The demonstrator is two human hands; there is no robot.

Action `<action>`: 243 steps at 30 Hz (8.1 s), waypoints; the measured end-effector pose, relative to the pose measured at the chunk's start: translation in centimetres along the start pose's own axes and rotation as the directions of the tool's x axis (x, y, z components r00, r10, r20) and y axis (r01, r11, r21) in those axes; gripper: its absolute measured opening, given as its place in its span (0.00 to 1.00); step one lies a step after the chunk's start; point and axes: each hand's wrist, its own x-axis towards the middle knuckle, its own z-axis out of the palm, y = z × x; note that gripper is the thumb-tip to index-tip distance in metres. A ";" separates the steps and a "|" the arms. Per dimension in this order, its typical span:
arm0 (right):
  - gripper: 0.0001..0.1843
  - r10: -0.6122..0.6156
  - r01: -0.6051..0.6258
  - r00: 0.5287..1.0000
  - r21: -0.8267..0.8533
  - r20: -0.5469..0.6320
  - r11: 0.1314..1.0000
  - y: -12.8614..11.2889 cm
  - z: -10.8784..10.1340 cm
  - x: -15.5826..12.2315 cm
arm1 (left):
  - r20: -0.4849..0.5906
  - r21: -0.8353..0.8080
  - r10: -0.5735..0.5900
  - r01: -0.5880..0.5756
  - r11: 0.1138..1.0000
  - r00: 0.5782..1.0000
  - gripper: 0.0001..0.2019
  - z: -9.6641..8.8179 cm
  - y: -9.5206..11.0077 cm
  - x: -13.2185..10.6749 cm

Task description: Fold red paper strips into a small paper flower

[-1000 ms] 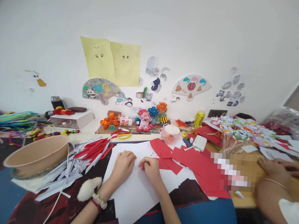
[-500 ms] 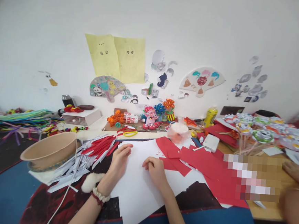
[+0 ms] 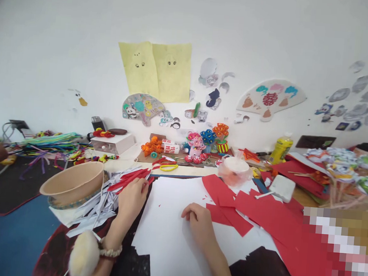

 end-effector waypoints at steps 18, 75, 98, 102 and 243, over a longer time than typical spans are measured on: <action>0.21 0.123 -0.135 0.990 0.223 0.069 0.965 -1.4 0.7 4.1 | 0.191 0.596 0.432 -0.454 0.662 0.881 0.16 0.8 2.2 -1.1; 0.27 -0.234 -0.040 0.671 0.349 0.704 0.936 -0.2 0.4 9.8 | -0.017 0.334 0.063 -0.054 0.941 0.998 0.10 -0.6 -0.9 -0.9; 0.15 -0.041 -0.218 0.869 0.456 0.493 0.863 -1.0 0.7 10.0 | 0.200 -0.436 -0.101 0.181 0.882 0.975 0.21 0.8 -0.7 -1.3; 0.19 -0.068 -0.173 0.887 0.467 0.456 0.867 -1.4 0.4 9.8 | 0.193 -0.430 -0.113 0.187 0.883 0.975 0.23 0.2 -0.1 -1.1; 0.12 -0.190 -0.120 0.713 0.385 0.675 0.915 -3.6 -0.4 8.6 | -0.045 0.337 0.813 -0.757 0.560 0.581 0.02 -2.4 0.7 -0.9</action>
